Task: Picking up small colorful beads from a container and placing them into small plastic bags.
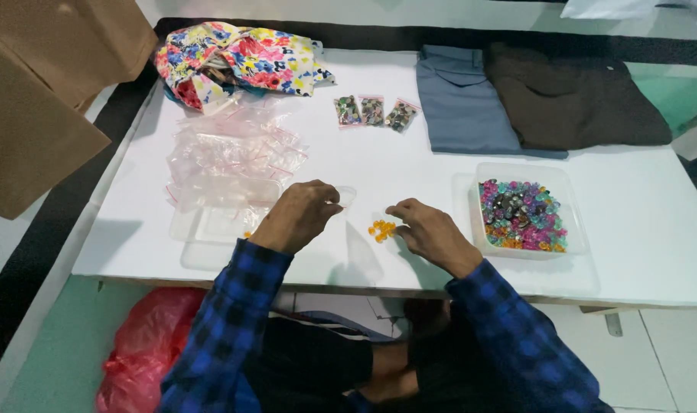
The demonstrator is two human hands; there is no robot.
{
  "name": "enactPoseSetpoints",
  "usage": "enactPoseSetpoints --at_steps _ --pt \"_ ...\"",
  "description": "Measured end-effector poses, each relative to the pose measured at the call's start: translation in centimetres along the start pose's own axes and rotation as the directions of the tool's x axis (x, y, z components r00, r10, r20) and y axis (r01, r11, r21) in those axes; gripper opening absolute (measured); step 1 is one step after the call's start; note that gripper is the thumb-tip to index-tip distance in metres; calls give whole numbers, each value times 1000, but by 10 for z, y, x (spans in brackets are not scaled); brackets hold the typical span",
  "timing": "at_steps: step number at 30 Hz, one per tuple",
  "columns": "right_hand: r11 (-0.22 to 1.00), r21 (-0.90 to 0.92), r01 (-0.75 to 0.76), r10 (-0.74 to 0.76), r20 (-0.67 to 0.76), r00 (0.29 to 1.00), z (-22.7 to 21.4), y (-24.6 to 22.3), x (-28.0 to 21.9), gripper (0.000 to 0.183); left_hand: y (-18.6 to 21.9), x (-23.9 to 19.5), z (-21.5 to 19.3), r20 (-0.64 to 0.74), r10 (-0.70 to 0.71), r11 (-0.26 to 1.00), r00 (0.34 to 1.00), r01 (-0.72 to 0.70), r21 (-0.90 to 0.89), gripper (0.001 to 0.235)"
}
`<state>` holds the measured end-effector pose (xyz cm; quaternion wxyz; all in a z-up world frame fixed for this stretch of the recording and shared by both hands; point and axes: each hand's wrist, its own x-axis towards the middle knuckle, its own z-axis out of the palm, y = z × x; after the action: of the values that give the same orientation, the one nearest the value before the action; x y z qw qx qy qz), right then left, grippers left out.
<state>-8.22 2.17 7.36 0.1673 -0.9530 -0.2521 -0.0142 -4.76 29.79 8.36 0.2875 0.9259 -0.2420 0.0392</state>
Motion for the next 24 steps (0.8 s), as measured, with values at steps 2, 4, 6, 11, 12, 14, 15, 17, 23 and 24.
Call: enactPoseSetpoints --at_steps 2,4,6,11,12,14,15,17,23,24 --pt "1000 16 -23 23 42 999 15 8 4 35 -1 0 2 4 1 1000 1000 -1 -14 10" --pt "999 28 -44 42 80 996 28 18 10 38 0 3 3 3 4 1000 1000 -4 -26 11" --pt "998 9 -68 67 89 994 40 27 14 29 2 7 3 18 -12 998 1000 13 -56 11" --pt "994 56 -94 90 80 993 43 31 13 26 4 13 3 18 10 998 1000 -9 -57 11" --pt "993 58 -105 101 77 992 41 30 13 29 6 16 3 28 5 997 1000 -3 -76 10" --pt "994 52 -91 86 99 991 27 18 12 29 11 15 3 27 21 996 999 -18 -90 12" --pt "996 46 -74 69 117 991 20 12 13 29 13 15 1 24 39 994 999 -36 -101 14" --pt "997 36 -74 69 108 992 24 14 13 24 21 14 -4 26 46 993 999 -43 -111 14" --pt "993 50 -106 101 97 990 51 41 19 21 18 17 -2 64 48 995 997 -42 -93 15" --pt "992 33 -118 114 116 987 49 42 20 22 19 19 -4 93 29 996 995 -21 -82 14"
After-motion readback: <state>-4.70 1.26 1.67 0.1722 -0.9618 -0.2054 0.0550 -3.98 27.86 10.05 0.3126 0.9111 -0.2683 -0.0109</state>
